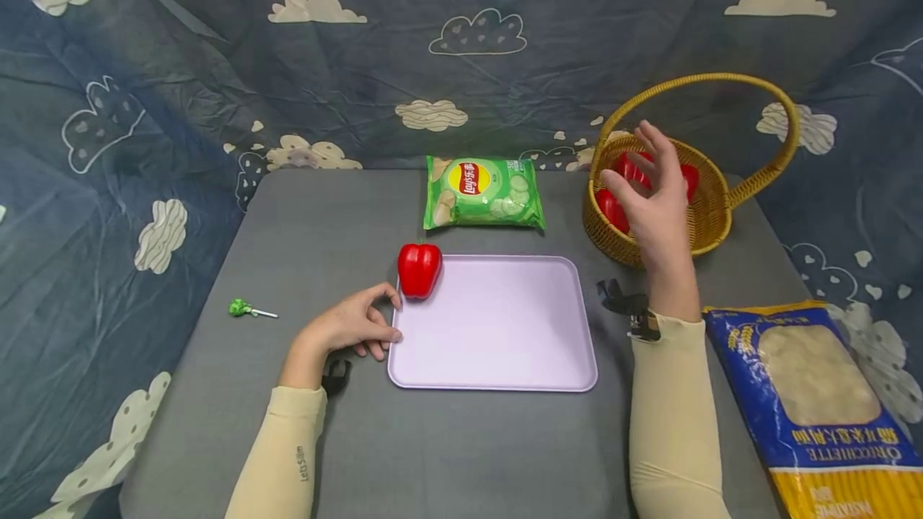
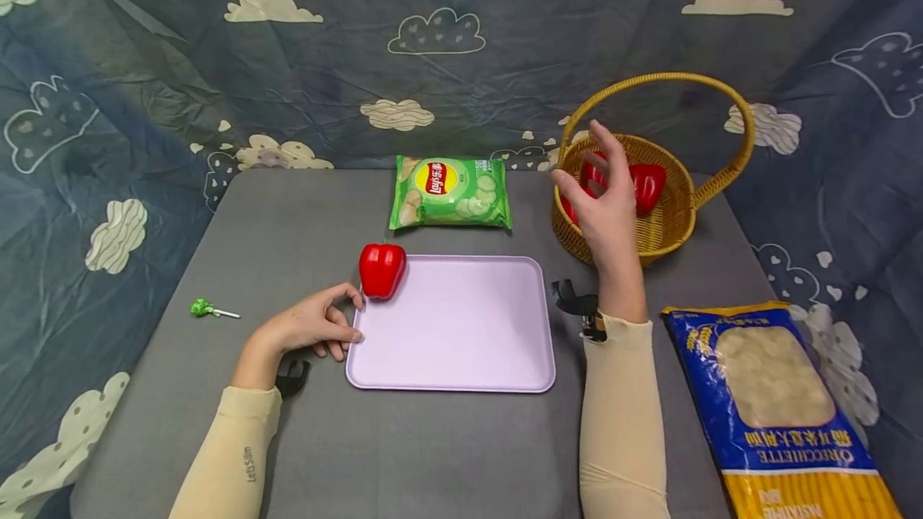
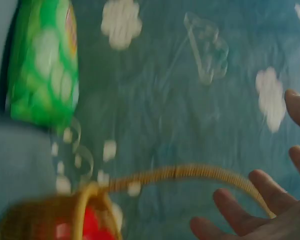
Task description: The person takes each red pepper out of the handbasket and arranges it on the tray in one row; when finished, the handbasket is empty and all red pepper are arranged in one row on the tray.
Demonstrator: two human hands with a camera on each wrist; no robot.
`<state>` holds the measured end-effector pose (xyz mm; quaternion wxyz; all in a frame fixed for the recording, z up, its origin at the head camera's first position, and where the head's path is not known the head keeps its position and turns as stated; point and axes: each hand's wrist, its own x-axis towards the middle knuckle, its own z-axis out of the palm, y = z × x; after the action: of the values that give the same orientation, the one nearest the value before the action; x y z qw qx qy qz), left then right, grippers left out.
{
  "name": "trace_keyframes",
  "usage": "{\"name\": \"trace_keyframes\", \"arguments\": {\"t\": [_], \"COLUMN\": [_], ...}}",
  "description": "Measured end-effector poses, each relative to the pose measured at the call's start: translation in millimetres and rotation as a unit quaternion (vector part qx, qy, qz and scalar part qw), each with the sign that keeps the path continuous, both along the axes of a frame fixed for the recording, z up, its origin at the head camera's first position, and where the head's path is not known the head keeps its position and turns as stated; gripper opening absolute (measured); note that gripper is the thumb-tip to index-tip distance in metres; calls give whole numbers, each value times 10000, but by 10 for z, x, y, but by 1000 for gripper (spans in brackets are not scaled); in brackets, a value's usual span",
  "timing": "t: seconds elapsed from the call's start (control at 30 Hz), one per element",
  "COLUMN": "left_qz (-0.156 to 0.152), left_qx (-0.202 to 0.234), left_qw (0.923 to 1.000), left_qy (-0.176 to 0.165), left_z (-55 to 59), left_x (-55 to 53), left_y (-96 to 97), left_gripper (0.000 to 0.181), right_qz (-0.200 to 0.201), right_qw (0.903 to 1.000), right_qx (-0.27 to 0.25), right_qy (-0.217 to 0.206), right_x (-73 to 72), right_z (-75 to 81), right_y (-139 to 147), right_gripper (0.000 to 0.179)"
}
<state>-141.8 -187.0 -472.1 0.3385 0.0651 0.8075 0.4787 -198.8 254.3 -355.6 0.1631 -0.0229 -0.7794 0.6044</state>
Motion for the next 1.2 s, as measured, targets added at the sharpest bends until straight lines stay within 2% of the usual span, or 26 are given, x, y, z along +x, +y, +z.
{"name": "trace_keyframes", "arguments": {"t": [0.23, 0.47, 0.8, 1.2], "left_qz": [-1, 47, 37, 69], "left_qx": [-28, -81, -76, -136], "left_qw": [10000, 10000, 10000, 9999], "left_qy": [10, 15, -5, -40], "left_z": [-16, -7, -1, -14], "left_x": [-7, 4, -2, -6], "left_y": [4, -4, 8, -2], "left_gripper": [47, 47, 46, 45], "right_qz": [-499, -655, -362, 78], "right_qw": [9969, 9932, 9848, 9741], "right_qx": [-100, -71, -20, 273], "right_qy": [-606, -956, -1701, -2243], "right_x": [-146, -278, -402, -475], "right_z": [-141, -327, -542, -652], "right_y": [420, 572, 665, 710], "right_gripper": [81, 84, 93, 100]}}
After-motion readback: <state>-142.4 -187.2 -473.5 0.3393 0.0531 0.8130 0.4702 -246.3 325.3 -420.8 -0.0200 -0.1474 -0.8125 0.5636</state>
